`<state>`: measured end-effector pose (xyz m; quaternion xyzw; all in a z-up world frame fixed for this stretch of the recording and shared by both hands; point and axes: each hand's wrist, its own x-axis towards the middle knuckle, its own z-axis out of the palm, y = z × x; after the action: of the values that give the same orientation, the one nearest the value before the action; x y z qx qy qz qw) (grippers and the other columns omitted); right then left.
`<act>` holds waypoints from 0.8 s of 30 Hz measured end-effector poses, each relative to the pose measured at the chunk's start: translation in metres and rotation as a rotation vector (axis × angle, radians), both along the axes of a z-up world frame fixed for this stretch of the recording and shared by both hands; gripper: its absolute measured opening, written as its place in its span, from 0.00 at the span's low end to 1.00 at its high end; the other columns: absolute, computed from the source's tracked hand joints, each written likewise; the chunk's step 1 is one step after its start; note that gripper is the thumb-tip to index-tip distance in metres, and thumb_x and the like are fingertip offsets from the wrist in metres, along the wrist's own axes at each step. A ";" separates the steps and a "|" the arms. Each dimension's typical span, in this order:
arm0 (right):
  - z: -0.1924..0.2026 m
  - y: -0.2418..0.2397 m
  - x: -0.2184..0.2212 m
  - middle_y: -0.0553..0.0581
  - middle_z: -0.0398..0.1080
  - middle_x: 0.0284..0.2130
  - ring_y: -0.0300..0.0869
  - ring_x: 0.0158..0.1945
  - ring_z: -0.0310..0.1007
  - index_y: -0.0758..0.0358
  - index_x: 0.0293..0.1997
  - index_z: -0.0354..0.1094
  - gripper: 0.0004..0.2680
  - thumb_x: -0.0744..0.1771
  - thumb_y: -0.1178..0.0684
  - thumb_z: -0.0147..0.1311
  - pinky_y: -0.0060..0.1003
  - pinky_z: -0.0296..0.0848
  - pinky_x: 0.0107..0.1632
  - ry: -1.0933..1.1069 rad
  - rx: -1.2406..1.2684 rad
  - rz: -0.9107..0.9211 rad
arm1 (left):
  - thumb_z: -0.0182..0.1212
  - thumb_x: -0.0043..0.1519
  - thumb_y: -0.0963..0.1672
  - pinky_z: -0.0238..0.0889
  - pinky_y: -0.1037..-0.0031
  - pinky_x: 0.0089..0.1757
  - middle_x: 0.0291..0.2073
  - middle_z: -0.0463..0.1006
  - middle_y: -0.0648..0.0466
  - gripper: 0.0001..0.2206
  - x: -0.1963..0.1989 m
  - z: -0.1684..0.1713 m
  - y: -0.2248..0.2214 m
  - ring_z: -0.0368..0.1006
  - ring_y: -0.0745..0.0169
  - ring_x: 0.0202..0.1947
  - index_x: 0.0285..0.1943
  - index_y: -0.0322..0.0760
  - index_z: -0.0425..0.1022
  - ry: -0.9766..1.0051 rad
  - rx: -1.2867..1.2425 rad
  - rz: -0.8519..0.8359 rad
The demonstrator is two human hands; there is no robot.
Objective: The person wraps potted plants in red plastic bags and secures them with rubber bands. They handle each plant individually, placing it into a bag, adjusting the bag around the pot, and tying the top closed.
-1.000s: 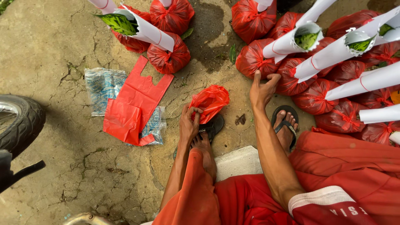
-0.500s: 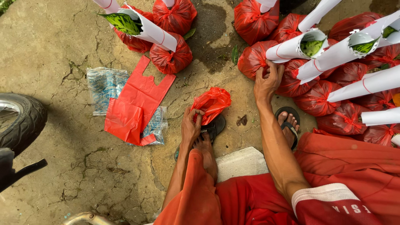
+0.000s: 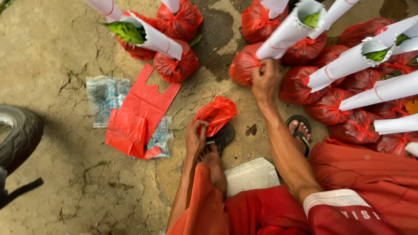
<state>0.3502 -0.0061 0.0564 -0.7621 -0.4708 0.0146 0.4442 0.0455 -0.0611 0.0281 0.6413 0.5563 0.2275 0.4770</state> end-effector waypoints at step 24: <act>-0.047 0.152 0.203 0.63 0.66 0.40 0.49 0.40 0.70 0.74 0.49 0.65 0.08 0.68 0.60 0.56 0.42 0.79 0.49 1.612 0.587 -0.276 | 0.57 0.67 0.46 0.65 0.59 0.54 0.52 0.77 0.44 0.12 0.010 -0.008 0.010 0.74 0.44 0.54 0.54 0.35 0.78 0.033 0.050 0.055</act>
<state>0.5529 0.1462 0.0090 -0.4240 0.0993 0.3741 0.8188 0.0557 -0.0506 0.0204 0.6412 0.5757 0.2437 0.4450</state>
